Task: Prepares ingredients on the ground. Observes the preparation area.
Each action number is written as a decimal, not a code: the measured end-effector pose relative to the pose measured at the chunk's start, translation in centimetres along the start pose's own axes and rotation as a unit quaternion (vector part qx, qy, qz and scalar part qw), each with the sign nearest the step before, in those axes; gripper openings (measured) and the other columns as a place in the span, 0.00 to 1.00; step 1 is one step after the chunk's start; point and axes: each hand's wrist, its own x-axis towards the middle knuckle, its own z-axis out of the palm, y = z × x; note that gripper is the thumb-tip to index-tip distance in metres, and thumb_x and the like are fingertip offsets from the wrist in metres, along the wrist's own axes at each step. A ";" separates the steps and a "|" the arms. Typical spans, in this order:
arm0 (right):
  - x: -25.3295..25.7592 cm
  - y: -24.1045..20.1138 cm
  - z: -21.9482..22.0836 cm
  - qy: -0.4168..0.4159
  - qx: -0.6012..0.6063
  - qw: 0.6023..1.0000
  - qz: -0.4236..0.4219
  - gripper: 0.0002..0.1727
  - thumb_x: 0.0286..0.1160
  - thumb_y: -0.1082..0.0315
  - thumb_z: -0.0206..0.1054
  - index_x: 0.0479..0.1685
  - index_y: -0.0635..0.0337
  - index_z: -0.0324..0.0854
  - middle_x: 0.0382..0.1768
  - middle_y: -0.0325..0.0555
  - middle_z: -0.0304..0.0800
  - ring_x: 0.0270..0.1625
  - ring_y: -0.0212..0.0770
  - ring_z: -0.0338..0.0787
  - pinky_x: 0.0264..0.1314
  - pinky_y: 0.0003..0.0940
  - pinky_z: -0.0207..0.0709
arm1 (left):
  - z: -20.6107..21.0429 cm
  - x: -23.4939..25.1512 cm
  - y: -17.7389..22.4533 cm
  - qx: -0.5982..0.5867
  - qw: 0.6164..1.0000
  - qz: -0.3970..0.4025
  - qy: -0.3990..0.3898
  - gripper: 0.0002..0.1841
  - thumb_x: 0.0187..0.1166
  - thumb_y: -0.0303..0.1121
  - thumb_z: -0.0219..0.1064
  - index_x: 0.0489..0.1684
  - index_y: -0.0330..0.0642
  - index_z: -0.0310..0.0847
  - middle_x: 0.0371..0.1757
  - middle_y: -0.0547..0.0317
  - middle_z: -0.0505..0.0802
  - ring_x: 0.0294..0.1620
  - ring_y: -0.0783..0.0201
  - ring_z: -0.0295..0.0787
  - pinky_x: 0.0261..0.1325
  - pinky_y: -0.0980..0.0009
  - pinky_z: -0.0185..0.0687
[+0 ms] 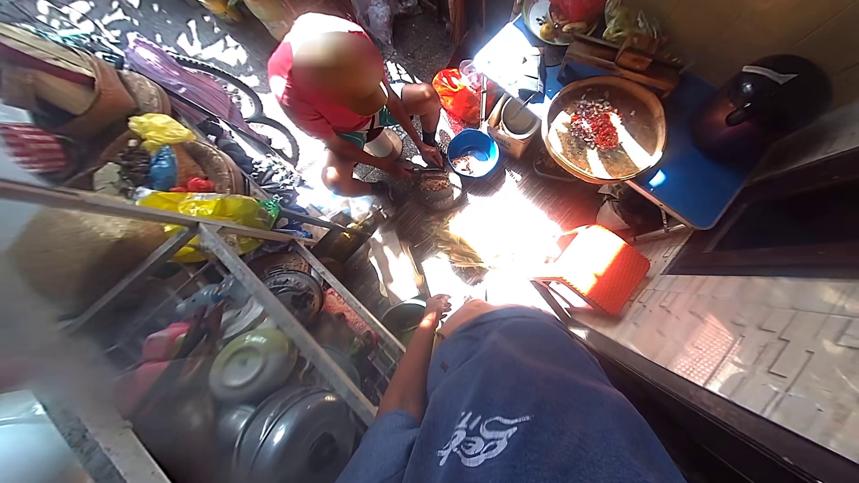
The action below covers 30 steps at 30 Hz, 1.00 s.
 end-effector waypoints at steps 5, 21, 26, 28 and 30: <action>2.6 2.1 0.4 -0.012 -0.029 0.999 -0.012 0.16 0.85 0.74 0.62 0.65 0.70 0.85 0.62 0.64 0.90 0.68 0.53 0.87 0.76 0.43 0.71 | 0.0 -0.4 0.1 -0.002 1.000 -0.003 -0.001 0.17 0.93 0.30 0.51 0.71 0.30 0.75 0.56 0.38 0.86 0.46 0.56 0.83 0.53 0.61 0.79; 2.2 2.3 0.6 -0.002 -0.026 0.998 -0.049 0.15 0.83 0.75 0.64 0.62 0.73 0.86 0.61 0.68 0.90 0.68 0.60 0.87 0.77 0.49 0.70 | 0.0 0.1 0.0 0.014 1.000 0.005 -0.006 0.16 0.93 0.31 0.52 0.69 0.31 0.76 0.54 0.40 0.87 0.43 0.58 0.82 0.50 0.62 0.79; 3.5 2.6 0.6 -0.014 -0.026 0.999 -0.018 0.15 0.83 0.75 0.65 0.63 0.71 0.87 0.62 0.66 0.90 0.69 0.58 0.86 0.78 0.48 0.70 | 0.0 0.3 0.0 0.018 1.000 0.004 -0.008 0.17 0.93 0.31 0.51 0.70 0.30 0.75 0.56 0.39 0.86 0.46 0.57 0.82 0.53 0.61 0.79; 4.3 3.6 0.7 -0.016 -0.033 0.998 -0.045 0.15 0.84 0.73 0.64 0.62 0.70 0.87 0.60 0.66 0.91 0.68 0.58 0.87 0.76 0.48 0.70 | 0.0 0.3 0.1 0.014 1.000 0.000 -0.007 0.17 0.93 0.31 0.51 0.70 0.31 0.76 0.55 0.39 0.87 0.46 0.57 0.83 0.53 0.61 0.78; 4.6 4.4 1.3 0.021 -0.032 0.995 -0.089 0.13 0.83 0.72 0.65 0.57 0.70 0.90 0.53 0.66 0.94 0.60 0.58 0.91 0.71 0.48 0.75 | 0.0 0.5 0.0 0.014 1.000 0.000 -0.007 0.17 0.93 0.32 0.52 0.70 0.32 0.76 0.54 0.40 0.87 0.44 0.58 0.82 0.51 0.62 0.79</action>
